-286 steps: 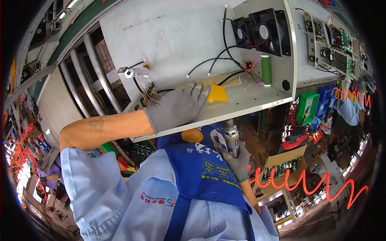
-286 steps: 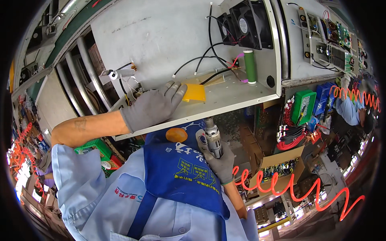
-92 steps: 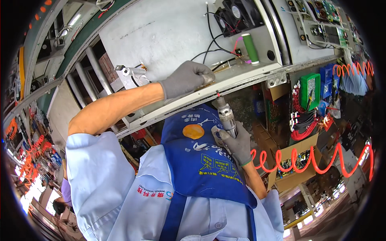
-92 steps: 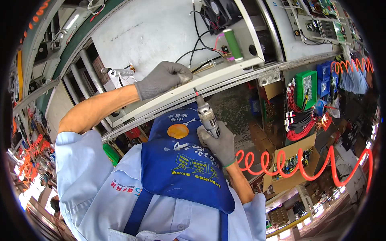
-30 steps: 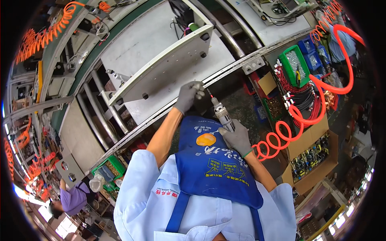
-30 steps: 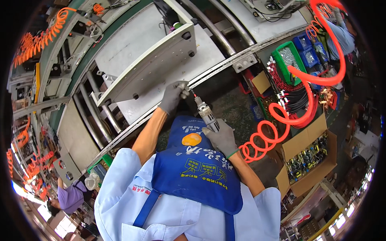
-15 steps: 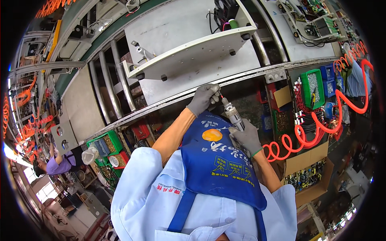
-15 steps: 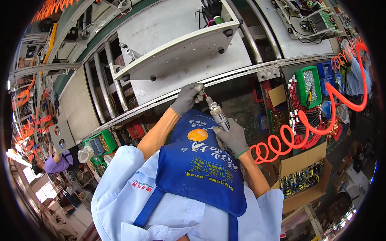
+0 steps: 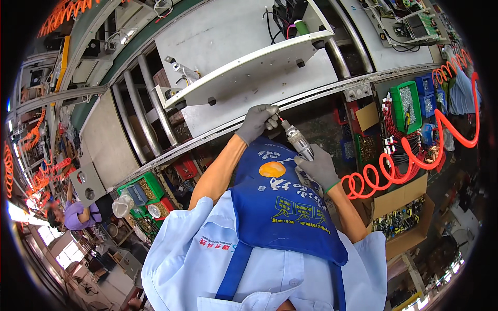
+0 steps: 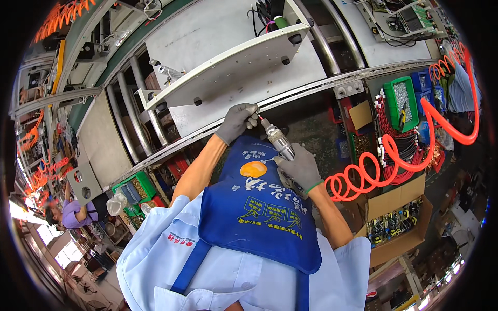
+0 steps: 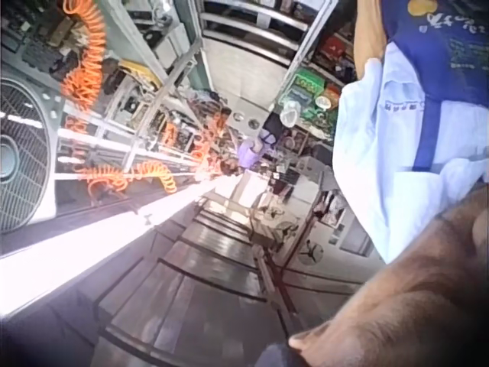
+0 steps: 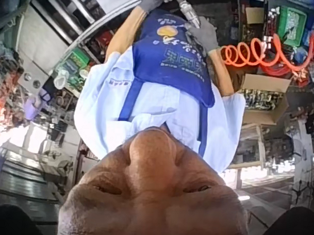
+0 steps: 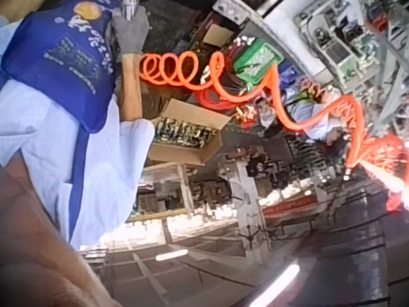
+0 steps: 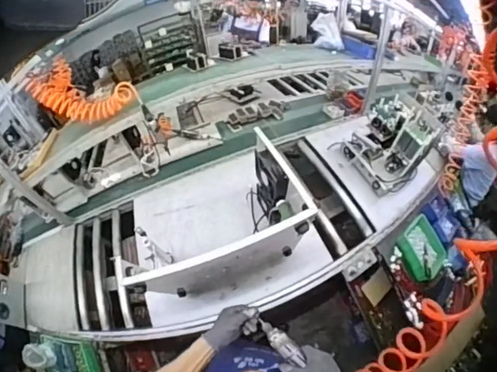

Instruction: Assembling internal components, fans, and wiring of an electronic power supply unit on a factory assembly line.

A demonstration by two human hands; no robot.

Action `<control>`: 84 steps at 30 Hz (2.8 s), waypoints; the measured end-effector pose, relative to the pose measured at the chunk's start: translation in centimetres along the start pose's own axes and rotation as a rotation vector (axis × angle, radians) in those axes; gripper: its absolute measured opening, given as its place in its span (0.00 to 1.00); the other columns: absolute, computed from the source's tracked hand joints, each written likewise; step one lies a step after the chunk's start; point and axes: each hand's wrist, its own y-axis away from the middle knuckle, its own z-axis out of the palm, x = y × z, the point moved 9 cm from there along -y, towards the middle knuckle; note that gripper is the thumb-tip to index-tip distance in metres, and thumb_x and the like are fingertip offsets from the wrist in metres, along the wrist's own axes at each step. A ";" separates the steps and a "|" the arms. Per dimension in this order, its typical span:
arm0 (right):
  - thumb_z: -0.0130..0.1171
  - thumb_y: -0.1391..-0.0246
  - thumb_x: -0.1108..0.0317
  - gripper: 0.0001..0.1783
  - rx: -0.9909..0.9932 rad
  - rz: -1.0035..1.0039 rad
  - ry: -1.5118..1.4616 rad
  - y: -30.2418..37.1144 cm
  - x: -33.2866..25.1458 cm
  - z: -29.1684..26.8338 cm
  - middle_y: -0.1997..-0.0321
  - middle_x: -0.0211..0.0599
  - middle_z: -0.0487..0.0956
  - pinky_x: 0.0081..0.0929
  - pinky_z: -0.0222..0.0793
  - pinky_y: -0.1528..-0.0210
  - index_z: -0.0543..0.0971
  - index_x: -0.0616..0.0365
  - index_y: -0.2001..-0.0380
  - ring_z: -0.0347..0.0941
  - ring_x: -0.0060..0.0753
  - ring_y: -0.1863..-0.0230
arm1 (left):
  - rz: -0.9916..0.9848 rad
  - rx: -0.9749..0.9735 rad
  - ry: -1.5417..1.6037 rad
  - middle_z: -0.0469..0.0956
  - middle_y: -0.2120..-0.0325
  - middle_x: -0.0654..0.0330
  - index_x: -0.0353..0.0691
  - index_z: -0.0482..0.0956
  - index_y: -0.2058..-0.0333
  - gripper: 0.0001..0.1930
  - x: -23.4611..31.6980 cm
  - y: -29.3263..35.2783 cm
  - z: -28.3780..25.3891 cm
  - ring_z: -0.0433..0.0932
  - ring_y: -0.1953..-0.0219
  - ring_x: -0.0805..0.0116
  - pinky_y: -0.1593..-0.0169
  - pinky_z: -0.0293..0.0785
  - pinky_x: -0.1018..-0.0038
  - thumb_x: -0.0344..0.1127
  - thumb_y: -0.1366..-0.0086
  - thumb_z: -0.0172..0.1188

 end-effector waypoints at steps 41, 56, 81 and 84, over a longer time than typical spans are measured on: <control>0.68 0.53 0.49 0.26 0.144 -0.009 -0.196 -5.6 -6.2 0.1 0.71 0.47 0.80 0.38 0.72 0.61 0.78 0.62 0.64 0.79 0.43 0.67 | 0.372 0.114 -0.882 0.79 0.75 0.63 0.31 0.79 0.65 0.06 14.8 7.7 0.0 0.77 0.72 0.77 0.68 0.73 0.79 0.28 0.37 0.62; 0.69 0.53 0.58 0.21 0.174 0.106 -0.275 -5.0 -7.2 0.2 0.72 0.37 0.79 0.30 0.72 0.66 0.79 0.63 0.62 0.75 0.25 0.71 | 0.282 -0.006 -1.029 0.83 0.62 0.53 0.30 0.79 0.61 0.06 29.8 6.9 -1.0 0.82 0.58 0.70 0.54 0.78 0.75 0.27 0.33 0.57; 0.70 0.54 0.60 0.21 0.193 0.200 -0.145 -5.2 -8.4 -0.1 0.74 0.34 0.79 0.26 0.71 0.69 0.78 0.64 0.62 0.73 0.20 0.73 | -0.163 -0.661 -1.024 0.80 0.66 0.55 0.35 0.76 0.69 0.07 22.1 -0.6 -2.2 0.78 0.60 0.63 0.55 0.74 0.66 0.33 0.37 0.61; 0.71 0.54 0.61 0.20 0.164 0.236 -0.145 -5.0 -7.6 0.0 0.73 0.34 0.79 0.27 0.70 0.69 0.78 0.63 0.63 0.73 0.20 0.73 | -0.146 -0.641 -1.047 0.80 0.65 0.54 0.35 0.75 0.69 0.07 21.3 -0.9 -2.7 0.78 0.59 0.63 0.54 0.74 0.66 0.33 0.38 0.61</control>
